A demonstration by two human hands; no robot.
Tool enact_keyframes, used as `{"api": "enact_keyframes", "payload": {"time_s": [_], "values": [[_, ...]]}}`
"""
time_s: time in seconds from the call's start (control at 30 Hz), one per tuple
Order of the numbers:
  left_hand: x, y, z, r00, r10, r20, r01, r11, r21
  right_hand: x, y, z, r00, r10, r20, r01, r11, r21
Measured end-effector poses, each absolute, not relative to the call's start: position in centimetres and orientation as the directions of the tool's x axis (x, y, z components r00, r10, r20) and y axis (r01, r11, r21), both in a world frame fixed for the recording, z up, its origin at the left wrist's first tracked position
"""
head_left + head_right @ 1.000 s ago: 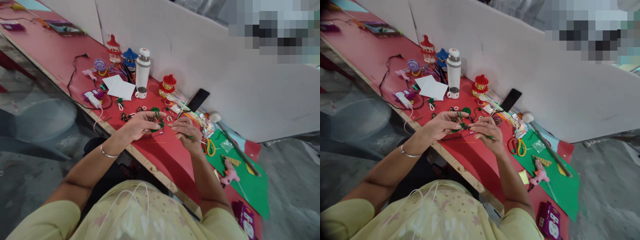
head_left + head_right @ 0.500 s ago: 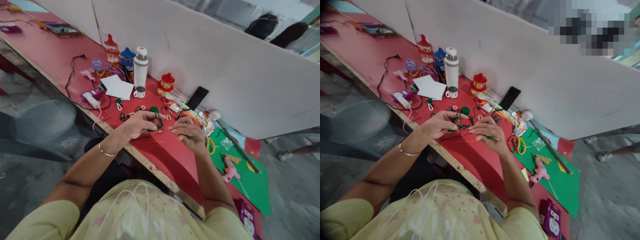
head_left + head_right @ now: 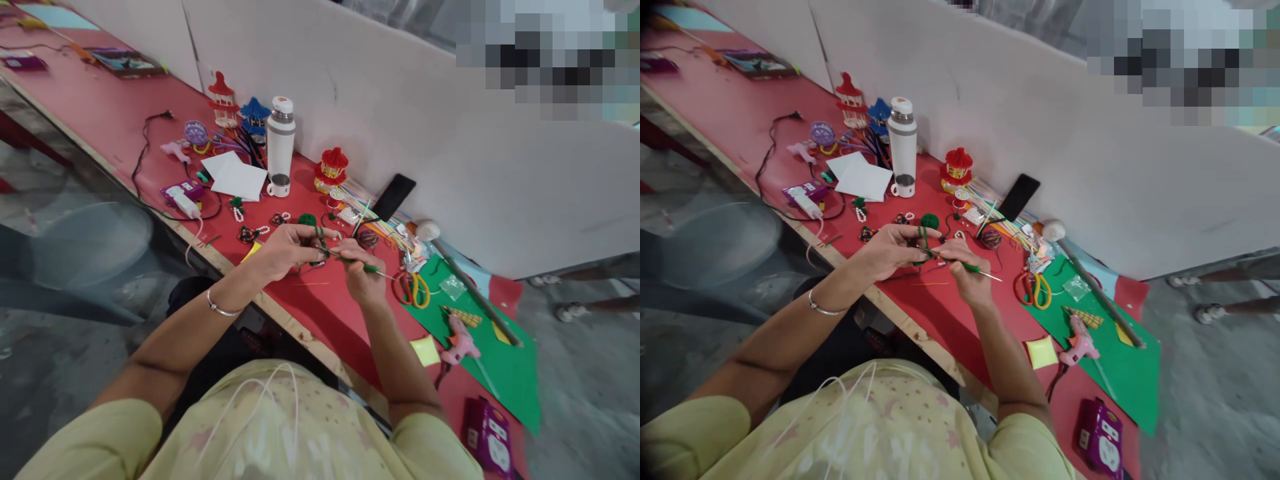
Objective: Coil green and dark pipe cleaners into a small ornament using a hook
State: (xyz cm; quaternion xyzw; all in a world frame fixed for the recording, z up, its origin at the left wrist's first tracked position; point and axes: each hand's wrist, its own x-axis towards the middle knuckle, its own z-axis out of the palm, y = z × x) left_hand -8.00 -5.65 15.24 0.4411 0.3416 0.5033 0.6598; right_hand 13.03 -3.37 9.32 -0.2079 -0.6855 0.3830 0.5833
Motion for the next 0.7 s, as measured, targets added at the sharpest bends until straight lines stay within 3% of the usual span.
{"api": "enact_keyframes", "payload": {"time_s": [0.2, 0.4, 0.53, 0.7], "values": [[-7.6, -5.9, 14.9, 0.152, 0.985, 0.085, -0.303, -0.035, 0.952, 12.3, -3.4, 9.0, -0.193, 0.806, 0.560, -0.156, 0.538, -0.828], [-7.3, -5.8, 14.2, 0.134, 0.985, 0.108, -0.304, -0.063, 0.951, 11.7, -3.4, 9.0, -0.125, 0.861, 0.493, -0.285, 0.445, -0.849], [-7.4, -5.8, 14.1, 0.150, 0.984, 0.097, -0.300, -0.048, 0.953, 11.9, -3.4, 9.7, -0.194, 0.839, 0.509, -0.323, 0.435, -0.840], [-7.7, -5.8, 14.4, 0.095, 0.991, 0.095, -0.306, -0.062, 0.950, 12.4, -3.4, 11.2, -0.268, 0.814, 0.516, -0.188, 0.481, -0.856]]}}
